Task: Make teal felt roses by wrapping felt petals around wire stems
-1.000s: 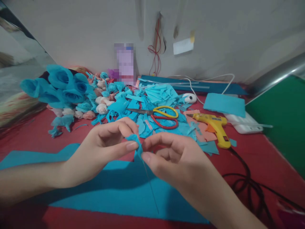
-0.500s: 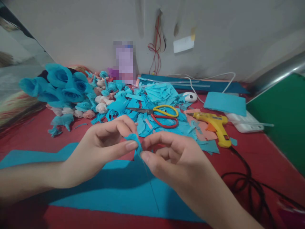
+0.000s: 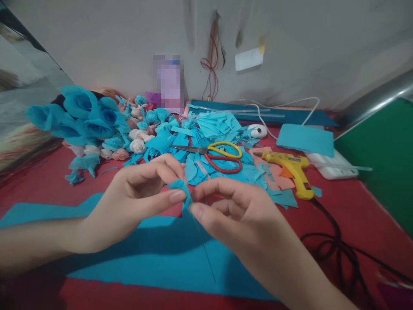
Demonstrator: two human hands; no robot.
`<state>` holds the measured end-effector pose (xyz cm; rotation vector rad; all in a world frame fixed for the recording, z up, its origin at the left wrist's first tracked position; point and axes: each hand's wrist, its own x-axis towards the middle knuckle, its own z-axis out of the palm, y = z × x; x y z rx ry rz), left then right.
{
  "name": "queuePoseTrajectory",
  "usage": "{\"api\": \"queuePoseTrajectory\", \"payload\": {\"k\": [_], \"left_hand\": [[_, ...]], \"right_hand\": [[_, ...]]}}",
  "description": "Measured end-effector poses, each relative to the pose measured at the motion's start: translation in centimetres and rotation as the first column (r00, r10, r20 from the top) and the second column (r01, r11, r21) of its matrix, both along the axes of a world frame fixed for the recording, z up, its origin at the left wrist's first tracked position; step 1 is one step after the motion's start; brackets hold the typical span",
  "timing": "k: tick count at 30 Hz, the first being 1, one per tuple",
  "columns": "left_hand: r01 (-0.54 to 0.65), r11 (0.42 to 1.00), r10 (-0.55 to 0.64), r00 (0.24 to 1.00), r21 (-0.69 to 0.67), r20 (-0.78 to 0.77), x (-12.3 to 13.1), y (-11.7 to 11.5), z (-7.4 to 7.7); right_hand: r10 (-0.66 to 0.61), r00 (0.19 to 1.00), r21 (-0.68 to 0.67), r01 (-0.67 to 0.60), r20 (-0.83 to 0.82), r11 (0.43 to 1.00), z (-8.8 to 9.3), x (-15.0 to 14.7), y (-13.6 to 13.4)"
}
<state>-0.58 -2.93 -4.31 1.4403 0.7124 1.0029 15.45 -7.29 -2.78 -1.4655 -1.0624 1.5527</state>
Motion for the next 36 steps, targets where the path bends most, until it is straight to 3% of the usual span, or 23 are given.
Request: {"api": "queuePoseTrajectory", "payload": {"k": [8,13,16,19,22,24,26,28,29,31,34,36], "left_hand": [[-0.015,0.995,0.015,1.000,0.102,0.008,0.0,0.2,-0.1],[-0.021,0.986,0.022,1.000,0.166,-0.006,0.0,0.1,-0.1],[-0.004,0.976,0.007,1.000,0.217,-0.016,-0.1,0.1,0.1],[-0.021,0.972,0.020,1.000,0.235,0.004,-0.2,0.0,0.5],[-0.042,0.981,0.036,0.999,0.189,0.031,-0.2,0.0,0.7],[-0.036,0.989,0.030,0.999,0.141,0.044,-0.3,0.0,0.6],[-0.034,0.995,0.029,0.998,0.090,0.064,-0.3,0.0,0.5],[-0.030,0.999,0.027,0.995,0.029,0.093,-0.2,0.1,0.4],[-0.022,1.000,0.024,0.993,-0.011,0.115,-0.2,0.1,0.3],[0.011,0.996,0.004,0.987,-0.092,0.160,-0.1,0.2,0.1],[0.058,0.981,-0.025,0.985,-0.186,0.173,0.1,0.2,0.0],[0.077,0.975,-0.048,0.989,-0.207,0.141,0.0,0.3,-0.1]], "right_hand": [[0.069,0.997,0.013,-0.069,-0.032,0.998,-0.4,0.6,0.3],[-0.098,0.995,-0.011,0.098,0.008,0.995,0.4,-0.5,-0.2],[-0.124,0.992,-0.001,0.124,-0.035,0.992,0.7,-0.7,-0.3],[-0.066,0.996,0.047,0.069,-0.063,0.997,0.7,0.0,-0.2],[-0.066,0.997,0.183,0.059,0.033,0.981,0.6,0.6,-0.4],[-0.157,0.971,0.362,0.084,0.179,0.928,0.4,0.7,-0.8],[-0.268,0.912,0.564,0.050,0.310,0.824,0.1,0.4,-1.3],[-0.340,0.864,0.684,-0.006,0.371,0.730,0.0,0.0,-1.6],[-0.347,0.855,0.703,-0.029,0.386,0.711,-0.1,-0.2,-1.7],[-0.324,0.852,0.682,-0.051,0.411,0.730,0.0,-0.3,-1.6],[-0.163,0.885,0.531,-0.106,0.435,0.841,0.3,-0.1,-1.2],[-0.038,0.942,0.387,-0.101,0.334,0.917,0.4,0.1,-0.8]]}}
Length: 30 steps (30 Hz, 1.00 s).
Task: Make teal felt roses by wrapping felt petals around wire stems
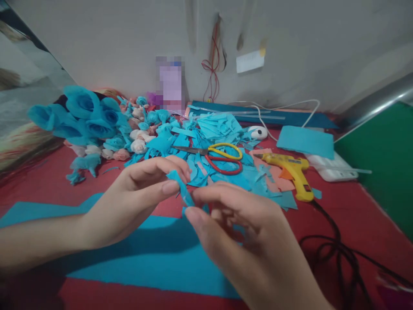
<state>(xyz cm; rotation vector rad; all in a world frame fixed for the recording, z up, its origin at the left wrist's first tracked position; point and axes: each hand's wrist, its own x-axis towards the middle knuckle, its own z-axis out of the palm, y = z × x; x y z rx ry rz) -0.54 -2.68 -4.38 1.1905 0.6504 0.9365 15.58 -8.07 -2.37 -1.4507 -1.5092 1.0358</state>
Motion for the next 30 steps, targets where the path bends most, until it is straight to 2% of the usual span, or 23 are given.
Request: {"api": "queuePoseTrajectory", "payload": {"k": [3,5,7,10,12,13,20,30], "left_hand": [[0.028,0.999,-0.025,0.998,0.046,-0.065,-0.1,0.1,-0.1],[0.035,0.991,-0.019,0.993,0.133,-0.120,-0.2,0.2,0.0],[0.005,0.962,0.043,0.985,0.273,-0.169,-0.2,0.2,0.0],[-0.063,0.839,0.200,0.959,0.540,-0.199,-0.3,0.3,0.3],[-0.071,0.749,0.270,0.941,0.659,-0.205,-0.4,0.3,0.6],[-0.064,0.722,0.286,0.934,0.689,-0.213,-0.5,0.3,0.8],[-0.004,0.641,0.305,0.919,0.768,-0.249,-0.4,0.2,1.2],[0.011,0.646,0.310,0.910,0.763,-0.276,-0.4,0.2,1.2]], "right_hand": [[-0.066,0.953,-0.230,-0.004,-0.296,0.973,0.1,-0.2,0.3],[-0.142,0.920,-0.344,0.009,-0.365,0.939,0.3,-0.6,0.3],[-0.212,0.902,-0.410,0.044,-0.375,0.911,0.5,-1.0,0.3],[-0.268,0.888,-0.425,0.093,-0.375,0.901,0.8,-1.4,0.2],[-0.294,0.885,-0.406,0.134,-0.362,0.904,0.8,-1.5,0.1],[-0.301,0.885,-0.397,0.148,-0.356,0.906,0.8,-1.5,0.1],[-0.288,0.886,-0.411,0.125,-0.364,0.903,0.6,-1.6,-0.1],[-0.274,0.903,-0.413,0.122,-0.331,0.903,0.6,-1.7,0.1]]}}
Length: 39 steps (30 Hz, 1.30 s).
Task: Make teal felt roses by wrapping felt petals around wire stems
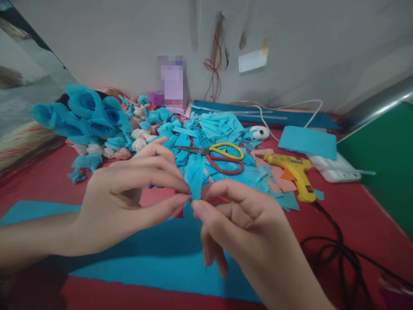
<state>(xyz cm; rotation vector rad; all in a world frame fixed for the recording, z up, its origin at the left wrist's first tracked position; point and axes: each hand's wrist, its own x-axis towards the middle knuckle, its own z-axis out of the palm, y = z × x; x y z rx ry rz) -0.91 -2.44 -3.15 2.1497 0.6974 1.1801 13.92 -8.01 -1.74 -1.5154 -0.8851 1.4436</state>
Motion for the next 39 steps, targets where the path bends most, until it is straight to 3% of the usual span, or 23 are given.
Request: {"api": "queuePoseTrajectory", "payload": {"k": [9,11,15,20,26,31,37,39], "left_hand": [[0.025,0.999,-0.026,1.000,-0.040,-0.013,-0.3,-0.1,-0.1],[0.039,0.997,-0.040,0.999,-0.060,-0.013,-0.3,-0.1,-0.2],[0.049,0.994,-0.050,0.999,-0.098,-0.010,-0.2,0.0,-0.2],[0.045,0.991,-0.046,0.999,-0.124,-0.005,-0.1,-0.1,0.0],[0.057,0.986,-0.054,0.998,-0.160,0.023,-0.1,-0.2,-0.1],[0.060,0.983,-0.053,0.998,-0.173,0.045,-0.2,-0.2,0.0],[0.068,0.991,-0.063,0.997,-0.113,0.044,-0.1,-0.2,-0.1],[0.066,0.994,-0.062,0.997,-0.088,0.041,0.0,-0.1,-0.2]], "right_hand": [[0.009,0.992,0.098,-0.021,0.124,0.995,-0.5,-0.2,-0.5],[0.016,0.995,0.113,-0.027,0.100,0.993,-0.9,0.0,-0.4],[0.146,0.989,0.177,-0.140,-0.022,0.974,-1.8,0.4,-0.4],[0.048,0.998,0.107,-0.043,-0.050,0.993,-1.4,0.1,-0.7],[0.042,0.998,0.065,-0.040,-0.042,0.997,-0.8,0.1,-0.6],[0.059,0.989,0.071,-0.049,-0.139,0.996,-1.0,0.2,-0.6],[0.021,0.986,0.085,-0.007,-0.166,0.996,-1.3,0.3,-0.6],[0.083,0.981,0.115,-0.063,-0.176,0.991,-1.6,0.5,-0.5]]}}
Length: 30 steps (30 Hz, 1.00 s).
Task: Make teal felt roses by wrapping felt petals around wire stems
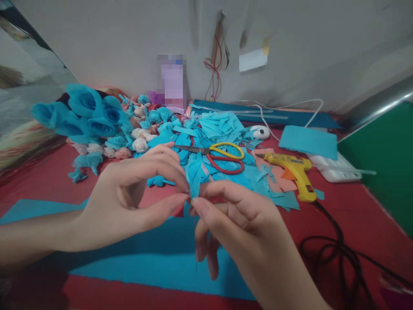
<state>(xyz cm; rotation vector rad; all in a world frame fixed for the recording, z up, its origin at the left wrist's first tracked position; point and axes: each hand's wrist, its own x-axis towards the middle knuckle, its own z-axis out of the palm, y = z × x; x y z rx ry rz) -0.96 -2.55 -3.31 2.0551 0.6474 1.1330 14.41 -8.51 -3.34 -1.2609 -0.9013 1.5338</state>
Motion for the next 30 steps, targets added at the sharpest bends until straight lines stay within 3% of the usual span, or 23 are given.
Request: {"api": "queuePoseTrajectory", "payload": {"k": [11,20,30], "left_hand": [[-0.003,1.000,0.004,0.999,0.028,-0.039,-0.1,0.2,-0.2],[-0.034,0.996,0.032,0.999,-0.076,-0.030,-0.2,0.0,-0.4],[0.013,0.975,-0.002,0.999,-0.220,0.049,0.0,0.4,-0.2]], "right_hand": [[0.075,0.993,0.217,-0.093,0.088,0.972,-1.5,0.7,0.6],[0.123,0.986,0.151,-0.139,0.111,0.979,-1.0,0.6,0.8],[-0.002,0.983,0.118,-0.020,0.182,0.993,-1.2,1.0,1.0]]}}
